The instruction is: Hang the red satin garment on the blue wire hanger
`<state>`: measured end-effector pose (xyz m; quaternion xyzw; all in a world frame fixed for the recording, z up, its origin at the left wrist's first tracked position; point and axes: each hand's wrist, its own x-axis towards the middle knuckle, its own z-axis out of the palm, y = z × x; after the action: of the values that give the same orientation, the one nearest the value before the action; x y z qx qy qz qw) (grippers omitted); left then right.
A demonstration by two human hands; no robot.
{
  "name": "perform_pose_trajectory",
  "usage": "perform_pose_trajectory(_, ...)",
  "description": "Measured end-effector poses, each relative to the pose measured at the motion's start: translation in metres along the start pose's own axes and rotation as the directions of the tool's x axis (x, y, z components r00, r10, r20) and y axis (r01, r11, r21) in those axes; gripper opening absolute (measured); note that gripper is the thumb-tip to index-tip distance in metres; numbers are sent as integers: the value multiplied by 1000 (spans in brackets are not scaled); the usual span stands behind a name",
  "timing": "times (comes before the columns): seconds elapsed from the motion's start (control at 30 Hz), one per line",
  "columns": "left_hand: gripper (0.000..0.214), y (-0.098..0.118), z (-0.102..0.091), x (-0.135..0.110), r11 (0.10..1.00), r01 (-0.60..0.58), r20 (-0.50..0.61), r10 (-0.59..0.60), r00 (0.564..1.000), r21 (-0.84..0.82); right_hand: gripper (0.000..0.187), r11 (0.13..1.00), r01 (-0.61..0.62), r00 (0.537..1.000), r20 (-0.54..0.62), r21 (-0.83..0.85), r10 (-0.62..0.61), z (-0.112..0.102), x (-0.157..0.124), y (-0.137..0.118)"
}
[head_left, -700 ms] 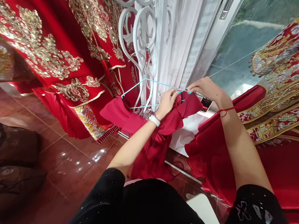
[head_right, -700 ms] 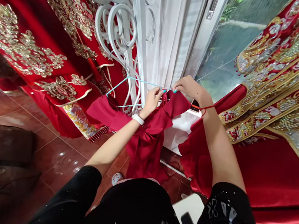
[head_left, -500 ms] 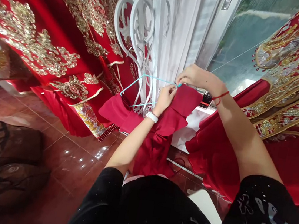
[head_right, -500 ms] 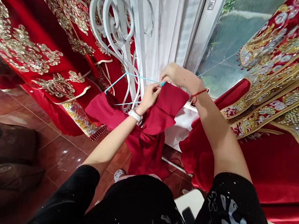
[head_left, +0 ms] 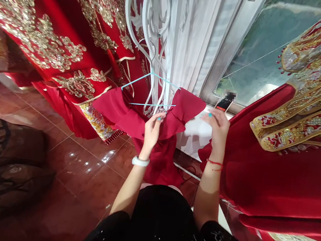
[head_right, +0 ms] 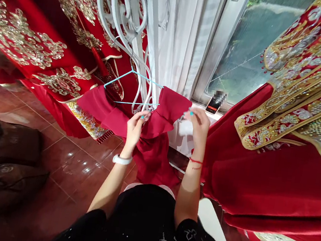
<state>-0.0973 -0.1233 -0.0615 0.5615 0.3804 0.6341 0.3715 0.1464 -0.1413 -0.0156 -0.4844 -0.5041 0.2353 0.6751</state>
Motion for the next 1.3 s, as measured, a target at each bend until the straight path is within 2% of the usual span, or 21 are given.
perform_pose_trajectory(0.1,31,-4,-52,-28,995,96,-106,-99,989,-32,27,964,-262,961,-73,51,265,-6,-42,36)
perform_pose_trajectory(0.17,29,-6,-85,-35,993,119,-200,-119,973,-17,31,936,-352,929,-112,19,352,0,-54,48)
perform_pose_trajectory(0.23,26,-5,-112,-35,993,111,-301,-97,949,27,38,949,-315,928,-222,-30,301,15,-55,47)
perform_pose_trajectory(0.3,22,-2,-131,-31,991,89,-364,-48,930,96,44,975,-186,932,-338,-125,134,37,-53,35)
perform_pose_trajectory(0.37,19,5,-140,-24,981,65,-374,8,927,182,56,954,-75,924,-381,-289,-43,62,-51,16)
perform_pose_trajectory(0.4,20,9,-142,-18,971,53,-367,37,929,232,65,924,-53,922,-373,-379,-100,75,-50,7)
perform_pose_trajectory(0.47,28,20,-140,0,930,18,-348,119,930,367,83,842,-78,927,-351,-534,-136,98,-46,-8)
perform_pose_trajectory(0.53,45,30,-135,26,846,-32,-302,225,926,532,92,762,-146,937,-335,-631,-98,113,-38,-15)
perform_pose_trajectory(0.6,63,36,-128,56,743,-73,-224,291,930,666,91,700,-188,947,-315,-689,-56,118,-26,-15)
perform_pose_trajectory(0.67,69,36,-122,82,676,-43,-186,263,947,735,87,667,-173,960,-277,-724,-51,116,-14,-11)
perform_pose_trajectory(0.73,57,32,-118,97,641,-7,-151,191,970,767,83,656,-109,977,-203,-747,-69,113,0,-8)
perform_pose_trajectory(0.8,47,27,-116,101,623,-3,-108,141,984,782,76,646,-21,990,-104,-763,-90,113,14,-5)
perform_pose_trajectory(0.93,52,27,-119,92,583,-10,-81,130,988,812,57,608,106,992,44,-787,-116,116,39,-5)
perform_pose_trajectory(1.17,61,40,-124,89,550,-55,9,86,996,833,44,521,155,988,132,-840,-80,105,52,-17)
perform_pose_trajectory(1.3,70,37,-123,90,565,-21,-16,61,998,825,38,479,167,985,160,-862,-57,101,55,-25)
